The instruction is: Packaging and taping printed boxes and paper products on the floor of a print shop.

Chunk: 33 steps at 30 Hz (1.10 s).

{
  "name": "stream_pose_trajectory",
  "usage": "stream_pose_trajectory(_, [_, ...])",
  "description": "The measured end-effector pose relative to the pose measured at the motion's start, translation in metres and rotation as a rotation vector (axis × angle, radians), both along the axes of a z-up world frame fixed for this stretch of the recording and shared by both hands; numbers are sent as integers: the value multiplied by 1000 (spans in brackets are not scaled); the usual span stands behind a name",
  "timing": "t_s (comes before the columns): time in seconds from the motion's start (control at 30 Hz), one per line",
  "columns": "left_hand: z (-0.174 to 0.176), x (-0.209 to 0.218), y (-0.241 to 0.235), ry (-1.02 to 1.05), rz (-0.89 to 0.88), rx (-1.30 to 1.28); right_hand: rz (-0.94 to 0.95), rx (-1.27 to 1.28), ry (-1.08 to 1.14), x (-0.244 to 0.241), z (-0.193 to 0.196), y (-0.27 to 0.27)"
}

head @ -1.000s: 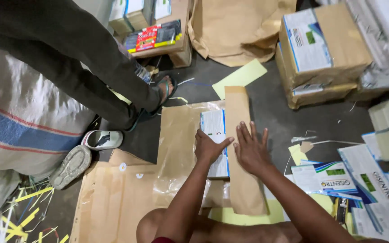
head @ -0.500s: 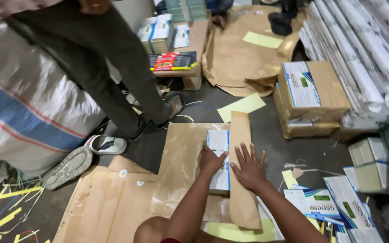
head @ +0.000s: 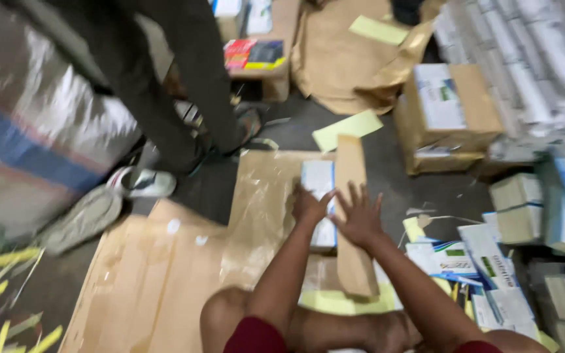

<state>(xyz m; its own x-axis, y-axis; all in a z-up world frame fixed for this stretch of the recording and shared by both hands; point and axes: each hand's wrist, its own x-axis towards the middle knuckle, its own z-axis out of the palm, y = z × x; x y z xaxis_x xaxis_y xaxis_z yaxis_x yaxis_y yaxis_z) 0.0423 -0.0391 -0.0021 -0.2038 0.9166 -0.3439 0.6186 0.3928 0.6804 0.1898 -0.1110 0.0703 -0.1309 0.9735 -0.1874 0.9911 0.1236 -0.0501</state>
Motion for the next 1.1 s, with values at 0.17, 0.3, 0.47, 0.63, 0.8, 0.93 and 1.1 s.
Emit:
stream_pose_trajectory(0.17, [51,3,12,53,-36,-30,-43,4,46,0,29,12])
stream_pose_trajectory(0.3, [26,0,18,74,-65,1,-38,-9,121,0,24,8])
stream_pose_trajectory(0.47, [38,-22,21,-164,-116,-63,-54,-32,172,2,36,-3])
stream_pose_trajectory(0.63, [-65,-141,61,-535,-56,-92,-53,-7,246,5,41,1])
stream_pose_trajectory(0.8, [4,-198,8,524,225,39,-41,-5,242,8,37,3])
stream_pose_trajectory(0.93, [16,-221,-3,436,244,-117,-38,-5,254,10,36,3])
stream_pose_trajectory(1.1, [-99,-296,43,1040,-783,72,-37,-4,262,9,37,3])
